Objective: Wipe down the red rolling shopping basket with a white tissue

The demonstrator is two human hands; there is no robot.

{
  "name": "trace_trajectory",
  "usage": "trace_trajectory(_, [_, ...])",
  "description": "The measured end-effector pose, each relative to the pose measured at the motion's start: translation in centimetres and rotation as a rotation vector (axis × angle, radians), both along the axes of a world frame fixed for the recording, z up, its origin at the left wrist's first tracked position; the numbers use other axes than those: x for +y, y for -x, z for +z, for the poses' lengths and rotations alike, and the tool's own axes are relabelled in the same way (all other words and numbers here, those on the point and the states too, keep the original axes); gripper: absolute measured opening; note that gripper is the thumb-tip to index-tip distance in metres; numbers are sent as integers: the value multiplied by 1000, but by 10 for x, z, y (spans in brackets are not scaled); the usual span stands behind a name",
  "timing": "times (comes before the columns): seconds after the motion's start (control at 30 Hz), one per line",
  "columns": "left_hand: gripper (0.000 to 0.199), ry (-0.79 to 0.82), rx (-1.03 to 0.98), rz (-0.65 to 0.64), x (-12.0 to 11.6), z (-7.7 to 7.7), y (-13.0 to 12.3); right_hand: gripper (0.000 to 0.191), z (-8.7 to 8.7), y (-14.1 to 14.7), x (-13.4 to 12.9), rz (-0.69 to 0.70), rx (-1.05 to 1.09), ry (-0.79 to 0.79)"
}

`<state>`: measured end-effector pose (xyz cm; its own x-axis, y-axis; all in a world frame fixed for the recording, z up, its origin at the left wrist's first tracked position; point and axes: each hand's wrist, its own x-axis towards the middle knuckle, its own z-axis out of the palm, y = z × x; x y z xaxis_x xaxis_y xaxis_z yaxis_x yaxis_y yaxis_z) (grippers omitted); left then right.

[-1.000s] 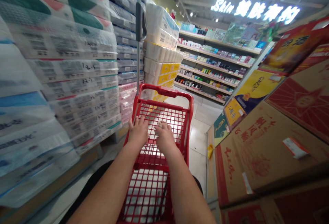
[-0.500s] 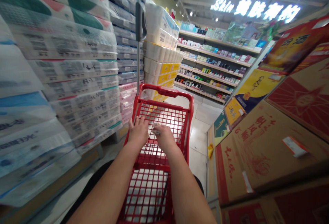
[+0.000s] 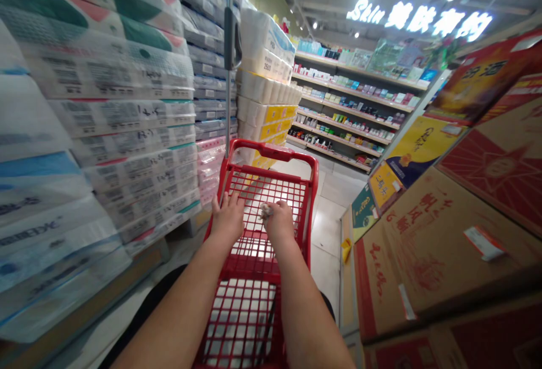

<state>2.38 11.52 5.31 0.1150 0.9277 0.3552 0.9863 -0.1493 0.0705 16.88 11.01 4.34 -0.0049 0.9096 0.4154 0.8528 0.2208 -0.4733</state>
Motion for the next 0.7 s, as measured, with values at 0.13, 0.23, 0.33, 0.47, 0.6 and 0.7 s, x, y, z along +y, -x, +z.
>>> trace_trajectory(0.13, [43,9,-5,12,0,1,-1,31,0,7,-7,189,24,9])
trace_trajectory(0.23, [46,6,-12,6,1,0,0,32,4,7,-8,154,13,34])
trace_trajectory(0.33, [49,2,-8,0,1,-2,1,35,7,1,-6,-37,10,27])
trace_trajectory(0.47, [42,-13,-10,4,1,-2,-1,37,3,5,-8,129,-19,3])
trace_trajectory(0.6, [39,-30,-23,4,0,-2,0,38,4,9,-11,245,0,11])
trace_trajectory(0.7, [45,-21,-22,-1,0,-2,1,35,12,3,-10,23,39,-5])
